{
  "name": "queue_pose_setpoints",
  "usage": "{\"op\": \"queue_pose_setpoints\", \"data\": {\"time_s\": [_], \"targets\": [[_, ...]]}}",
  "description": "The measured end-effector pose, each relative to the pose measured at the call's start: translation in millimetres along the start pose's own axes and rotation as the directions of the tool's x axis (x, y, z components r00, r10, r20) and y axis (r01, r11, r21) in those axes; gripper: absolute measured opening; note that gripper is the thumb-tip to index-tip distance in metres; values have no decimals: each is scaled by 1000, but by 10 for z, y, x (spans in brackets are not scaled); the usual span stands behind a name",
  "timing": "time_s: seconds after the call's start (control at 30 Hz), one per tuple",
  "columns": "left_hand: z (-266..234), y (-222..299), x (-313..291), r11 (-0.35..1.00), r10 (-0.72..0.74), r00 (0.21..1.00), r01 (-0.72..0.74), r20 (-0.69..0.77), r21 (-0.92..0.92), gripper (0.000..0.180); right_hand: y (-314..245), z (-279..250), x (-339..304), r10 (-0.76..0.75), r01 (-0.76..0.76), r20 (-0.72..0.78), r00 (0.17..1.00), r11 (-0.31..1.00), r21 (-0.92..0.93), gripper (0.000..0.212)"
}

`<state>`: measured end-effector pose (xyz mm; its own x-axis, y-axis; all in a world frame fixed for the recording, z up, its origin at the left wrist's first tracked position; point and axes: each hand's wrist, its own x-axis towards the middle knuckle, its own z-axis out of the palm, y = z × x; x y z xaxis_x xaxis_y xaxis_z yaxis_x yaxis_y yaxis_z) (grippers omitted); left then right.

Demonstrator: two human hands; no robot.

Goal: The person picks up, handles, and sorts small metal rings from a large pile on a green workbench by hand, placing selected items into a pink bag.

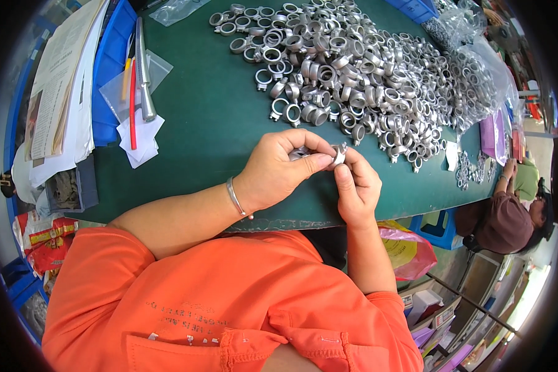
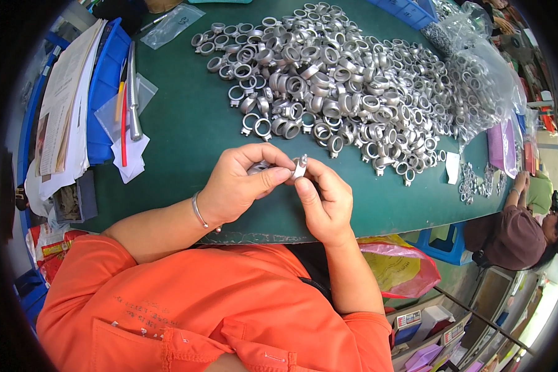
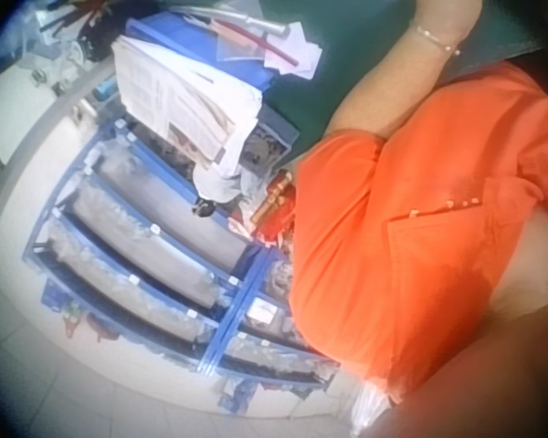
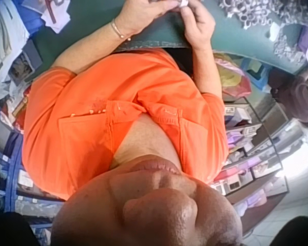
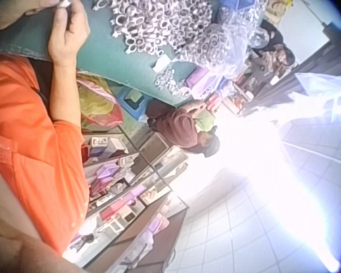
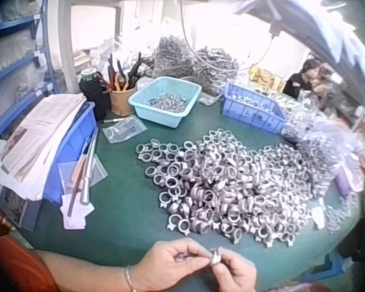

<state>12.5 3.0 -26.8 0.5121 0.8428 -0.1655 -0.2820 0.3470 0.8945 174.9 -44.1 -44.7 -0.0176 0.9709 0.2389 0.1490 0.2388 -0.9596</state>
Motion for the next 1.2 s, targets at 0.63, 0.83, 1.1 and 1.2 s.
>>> {"op": "queue_pose_setpoints", "data": {"time_s": [0.63,0.83,1.1,1.2], "targets": [[2,13,16,996,-89,994,88,-63,-13,11,38,87,25,-330,251,-251,910,921,-299,34],[-23,-29,24,964,-180,983,182,26,-193,18,-123,120,19,-547,451,-13,837,704,-549,30],[-42,-30,33,921,-239,967,255,90,-295,19,-80,140,-14,36,-24,-295,955,999,47,8],[-61,-46,35,922,-231,967,252,104,-295,19,-6,84,-14,-17,32,-228,974,997,63,11]]}}
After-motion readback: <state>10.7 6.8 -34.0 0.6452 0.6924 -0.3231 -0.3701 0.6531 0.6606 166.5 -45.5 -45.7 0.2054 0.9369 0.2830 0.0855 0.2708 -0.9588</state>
